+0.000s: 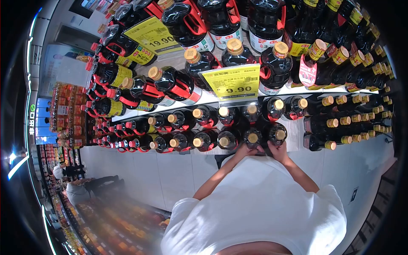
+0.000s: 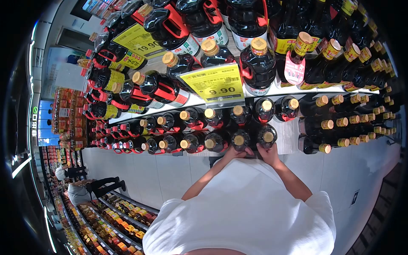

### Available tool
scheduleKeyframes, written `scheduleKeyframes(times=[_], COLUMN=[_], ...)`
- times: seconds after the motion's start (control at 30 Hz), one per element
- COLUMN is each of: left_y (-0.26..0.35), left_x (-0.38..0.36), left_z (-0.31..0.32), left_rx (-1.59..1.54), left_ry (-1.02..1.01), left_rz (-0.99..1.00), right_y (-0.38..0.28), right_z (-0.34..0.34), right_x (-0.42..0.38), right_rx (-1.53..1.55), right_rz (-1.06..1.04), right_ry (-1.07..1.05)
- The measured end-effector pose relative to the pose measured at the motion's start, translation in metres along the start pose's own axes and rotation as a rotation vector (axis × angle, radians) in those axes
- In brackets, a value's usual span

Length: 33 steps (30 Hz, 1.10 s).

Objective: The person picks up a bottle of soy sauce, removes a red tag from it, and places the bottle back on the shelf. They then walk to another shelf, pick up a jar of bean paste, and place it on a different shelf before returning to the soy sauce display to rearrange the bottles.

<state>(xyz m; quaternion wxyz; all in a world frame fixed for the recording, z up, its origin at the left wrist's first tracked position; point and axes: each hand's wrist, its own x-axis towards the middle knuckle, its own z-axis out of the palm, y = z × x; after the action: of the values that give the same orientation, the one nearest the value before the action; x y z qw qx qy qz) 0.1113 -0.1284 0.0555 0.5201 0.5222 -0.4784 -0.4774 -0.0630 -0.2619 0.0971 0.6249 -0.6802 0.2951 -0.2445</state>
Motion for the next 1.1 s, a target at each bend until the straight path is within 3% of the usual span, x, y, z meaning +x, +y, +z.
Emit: scheduleKeyframes(times=[0.3,0.4,0.5,0.6,0.7,0.9,1.03,1.1], left_y=[0.01,0.015,0.033,0.026,0.037,0.044,0.042,0.049], left_x=[0.005,0.006,0.0,-0.004,-0.003,0.003,0.003,0.007], left_z=[0.001,0.003,0.011,0.009,0.021,0.033,0.028,0.03], left_rx=[-0.02,0.092,-0.129,-0.207,-0.275,-0.239,-0.154,-0.168], left_ry=[0.011,0.035,0.114,0.116,0.275,0.386,0.382,0.437], left_rz=[0.015,0.113,-0.125,-0.196,-0.163,-0.131,-0.202,-0.298], right_y=[-0.001,-0.005,-0.014,-0.003,0.007,0.006,-0.001,-0.01], right_z=[0.004,0.008,0.016,0.01,0.007,0.004,-0.004,-0.002], right_x=[-0.002,0.0,-0.001,-0.004,-0.005,-0.006,-0.004,-0.006], right_rx=[0.051,0.069,0.122,0.13,0.054,0.067,0.234,0.342], right_rz=[0.007,-0.066,-0.012,0.007,-0.033,-0.022,0.217,0.229], right_ry=[0.043,0.091,0.17,0.086,0.082,0.065,-0.117,-0.143])
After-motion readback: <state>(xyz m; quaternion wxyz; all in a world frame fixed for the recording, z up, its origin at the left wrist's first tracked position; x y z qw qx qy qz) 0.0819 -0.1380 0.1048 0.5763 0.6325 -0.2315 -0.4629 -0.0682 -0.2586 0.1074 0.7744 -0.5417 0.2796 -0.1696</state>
